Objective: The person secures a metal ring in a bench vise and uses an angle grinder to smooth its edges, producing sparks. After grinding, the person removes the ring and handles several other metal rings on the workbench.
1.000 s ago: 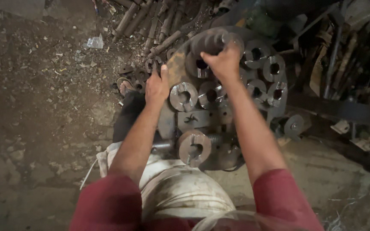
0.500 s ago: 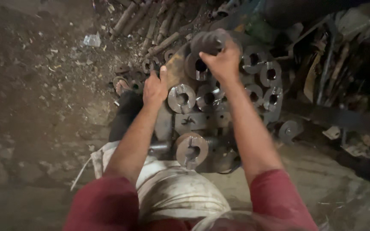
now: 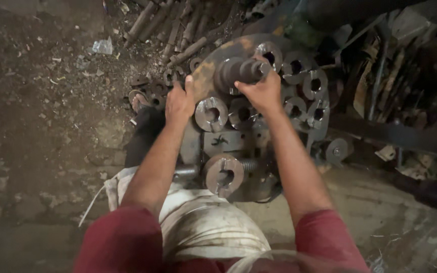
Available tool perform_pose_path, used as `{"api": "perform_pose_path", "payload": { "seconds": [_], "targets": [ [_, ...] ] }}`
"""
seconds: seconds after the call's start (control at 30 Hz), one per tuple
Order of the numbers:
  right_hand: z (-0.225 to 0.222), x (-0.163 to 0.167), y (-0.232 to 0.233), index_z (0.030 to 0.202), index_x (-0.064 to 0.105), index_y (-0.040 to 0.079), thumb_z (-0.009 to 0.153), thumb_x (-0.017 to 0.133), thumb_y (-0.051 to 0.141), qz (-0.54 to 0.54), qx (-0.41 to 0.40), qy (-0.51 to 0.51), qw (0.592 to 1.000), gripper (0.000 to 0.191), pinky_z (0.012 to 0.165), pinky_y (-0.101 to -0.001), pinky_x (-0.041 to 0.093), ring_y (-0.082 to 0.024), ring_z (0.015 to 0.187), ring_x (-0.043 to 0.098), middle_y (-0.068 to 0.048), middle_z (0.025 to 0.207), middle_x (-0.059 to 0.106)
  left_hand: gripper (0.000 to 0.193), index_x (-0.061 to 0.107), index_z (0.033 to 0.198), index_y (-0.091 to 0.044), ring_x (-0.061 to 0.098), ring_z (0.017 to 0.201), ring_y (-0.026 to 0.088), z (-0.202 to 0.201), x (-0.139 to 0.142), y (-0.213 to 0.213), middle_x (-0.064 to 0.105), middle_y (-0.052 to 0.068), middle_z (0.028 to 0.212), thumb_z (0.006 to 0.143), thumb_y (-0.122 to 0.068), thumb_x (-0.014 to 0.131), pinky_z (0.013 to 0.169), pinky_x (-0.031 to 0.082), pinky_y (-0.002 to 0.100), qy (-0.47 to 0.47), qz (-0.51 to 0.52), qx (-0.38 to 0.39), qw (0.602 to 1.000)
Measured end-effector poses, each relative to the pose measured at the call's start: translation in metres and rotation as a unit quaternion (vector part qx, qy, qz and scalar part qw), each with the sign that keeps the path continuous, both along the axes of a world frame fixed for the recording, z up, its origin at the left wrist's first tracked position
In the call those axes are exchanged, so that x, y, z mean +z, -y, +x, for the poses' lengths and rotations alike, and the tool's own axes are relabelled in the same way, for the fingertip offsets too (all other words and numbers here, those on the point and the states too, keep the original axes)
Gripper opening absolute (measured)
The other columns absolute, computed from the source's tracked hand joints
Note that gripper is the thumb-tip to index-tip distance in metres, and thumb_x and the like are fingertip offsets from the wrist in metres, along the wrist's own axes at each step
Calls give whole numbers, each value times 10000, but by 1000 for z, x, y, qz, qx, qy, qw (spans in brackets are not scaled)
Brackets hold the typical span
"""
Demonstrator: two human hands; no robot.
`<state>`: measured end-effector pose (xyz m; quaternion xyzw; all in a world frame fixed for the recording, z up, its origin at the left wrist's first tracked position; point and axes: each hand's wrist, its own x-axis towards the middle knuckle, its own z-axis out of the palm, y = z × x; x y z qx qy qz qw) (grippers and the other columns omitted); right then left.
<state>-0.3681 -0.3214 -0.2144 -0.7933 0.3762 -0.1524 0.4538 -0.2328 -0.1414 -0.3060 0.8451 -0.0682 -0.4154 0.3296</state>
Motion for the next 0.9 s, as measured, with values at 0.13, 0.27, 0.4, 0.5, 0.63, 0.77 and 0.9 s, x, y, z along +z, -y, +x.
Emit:
{"api": "perform_pose_path", "payload": {
  "seconds": [0.13,0.27,0.4,0.5,0.63,0.77,0.9],
  "targets": [
    [-12,3,-5,1304,643,17,730,945,67,-54,45,-26,997,651,999,-326,583,-160,1103,716,-94,1192,750,753,556,1342,-2,576,1193,496,0,0,-1,627,330,1230,993,-642,368,1000,444,563,5,-1,4,1000],
    [-26,3,-10,1294,639,13,664,969,113,-89,40,-67,993,718,973,-334,559,-169,1089,706,-104,1188,730,739,576,1342,-6,585,1195,500,-2,0,-1,638,340,1218,1009,-632,366,1022,450,557,6,-4,-3,1000],
    [-50,14,-19,1299,621,20,643,951,135,-24,17,-97,995,743,956,-326,558,-149,1060,699,-81,1165,732,726,583,1337,-22,586,1188,500,0,3,1,644,332,1217,999,-630,373,1011,450,562,4,-14,5,1000],
    [-68,31,-21,1284,649,18,659,935,104,-7,13,-75,997,692,969,-325,567,-154,1054,706,-73,1158,747,718,594,1322,-30,585,1196,495,2,7,3,639,331,1228,1003,-635,377,1014,447,564,-3,3,-8,1000],
    [-70,55,1,1307,635,29,696,885,62,34,-75,6,997,661,955,-329,591,-168,1059,701,-60,1178,719,720,558,1349,-30,579,1185,492,2,10,4,628,328,1226,985,-628,388,993,448,560,-8,4,5,1000],
    [-48,64,62,1281,631,45,712,867,-20,22,-48,27,998,620,1002,-346,589,-190,1114,689,-63,1210,706,728,555,1364,3,584,1191,499,-2,6,3,635,336,1234,1011,-609,379,1014,450,556,8,-24,1,1000],
    [-37,46,107,1323,625,63,735,858,-45,23,16,-42,999,641,1009,-338,553,-191,1128,677,-53,1205,695,726,561,1368,0,579,1197,501,-4,2,5,630,338,1244,1012,-604,376,1015,446,557,17,-28,6,999]
  ]
}}
